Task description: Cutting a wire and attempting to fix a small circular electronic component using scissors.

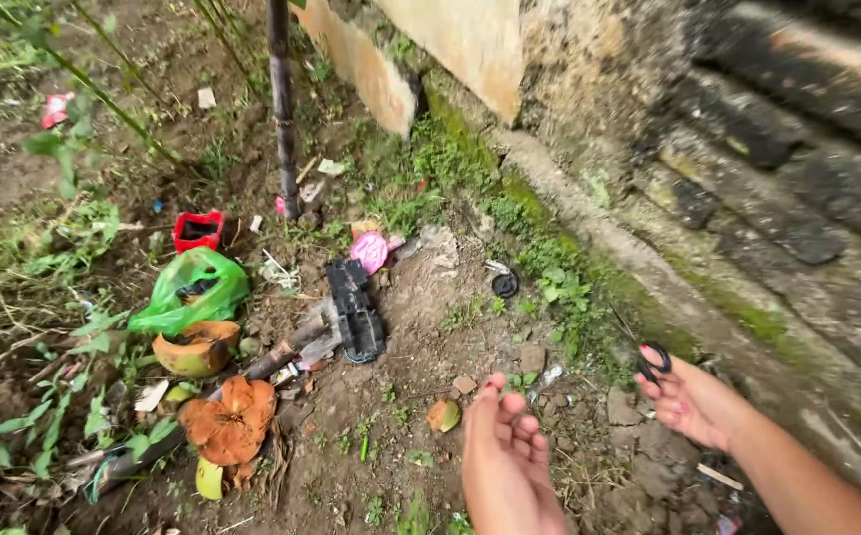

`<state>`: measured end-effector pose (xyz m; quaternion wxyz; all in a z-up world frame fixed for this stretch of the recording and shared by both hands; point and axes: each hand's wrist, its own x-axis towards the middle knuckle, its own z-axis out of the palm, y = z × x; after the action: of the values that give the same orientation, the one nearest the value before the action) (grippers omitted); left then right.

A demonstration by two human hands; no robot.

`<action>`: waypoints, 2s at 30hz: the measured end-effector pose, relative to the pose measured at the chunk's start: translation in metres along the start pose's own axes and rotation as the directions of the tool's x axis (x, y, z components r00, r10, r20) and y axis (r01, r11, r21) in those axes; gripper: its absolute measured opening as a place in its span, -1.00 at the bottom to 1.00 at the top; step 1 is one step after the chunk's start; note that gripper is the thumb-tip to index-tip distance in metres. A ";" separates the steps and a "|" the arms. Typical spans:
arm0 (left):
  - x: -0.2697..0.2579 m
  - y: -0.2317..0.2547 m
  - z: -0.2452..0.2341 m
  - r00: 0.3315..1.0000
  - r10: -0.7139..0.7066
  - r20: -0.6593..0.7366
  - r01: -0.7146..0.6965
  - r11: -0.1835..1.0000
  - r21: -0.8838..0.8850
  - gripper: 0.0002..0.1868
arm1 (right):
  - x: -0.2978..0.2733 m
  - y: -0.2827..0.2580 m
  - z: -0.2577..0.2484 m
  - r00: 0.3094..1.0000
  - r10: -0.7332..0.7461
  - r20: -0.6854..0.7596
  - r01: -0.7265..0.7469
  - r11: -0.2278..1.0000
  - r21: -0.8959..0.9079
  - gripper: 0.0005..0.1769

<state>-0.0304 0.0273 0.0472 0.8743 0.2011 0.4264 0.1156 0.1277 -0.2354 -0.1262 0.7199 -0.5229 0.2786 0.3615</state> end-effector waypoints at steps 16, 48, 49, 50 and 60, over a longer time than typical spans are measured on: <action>0.084 -0.057 -0.029 0.990 -0.126 -0.055 0.131 0.985 0.112 -0.69 | 0.112 -0.060 0.081 0.935 -0.260 -0.242 0.142 0.899 -0.415 -0.51; 0.084 -0.059 -0.041 0.999 -0.032 0.028 0.029 0.996 0.088 -0.68 | 0.069 -0.062 0.068 0.991 -0.088 -0.098 0.043 0.920 -0.390 -0.46; 0.082 -0.058 -0.041 0.999 -0.034 0.028 0.032 0.996 0.089 -0.68 | 0.072 -0.059 0.067 0.991 -0.087 -0.101 0.041 0.920 -0.389 -0.46; 0.081 -0.056 -0.040 0.999 -0.036 0.010 0.036 0.998 0.055 -0.69 | 0.076 -0.058 0.067 0.992 -0.085 -0.091 0.044 0.923 -0.383 -0.48; 0.050 -0.028 -0.020 0.998 0.008 -0.066 -0.007 1.000 0.013 -0.68 | 0.087 -0.052 0.078 0.993 -0.100 -0.062 0.071 0.930 -0.360 -0.58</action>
<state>-0.0153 0.0257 -0.0117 0.8579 0.2044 0.4550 0.1229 0.2223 -0.1508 -0.1426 0.6165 -0.6705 0.2134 0.3533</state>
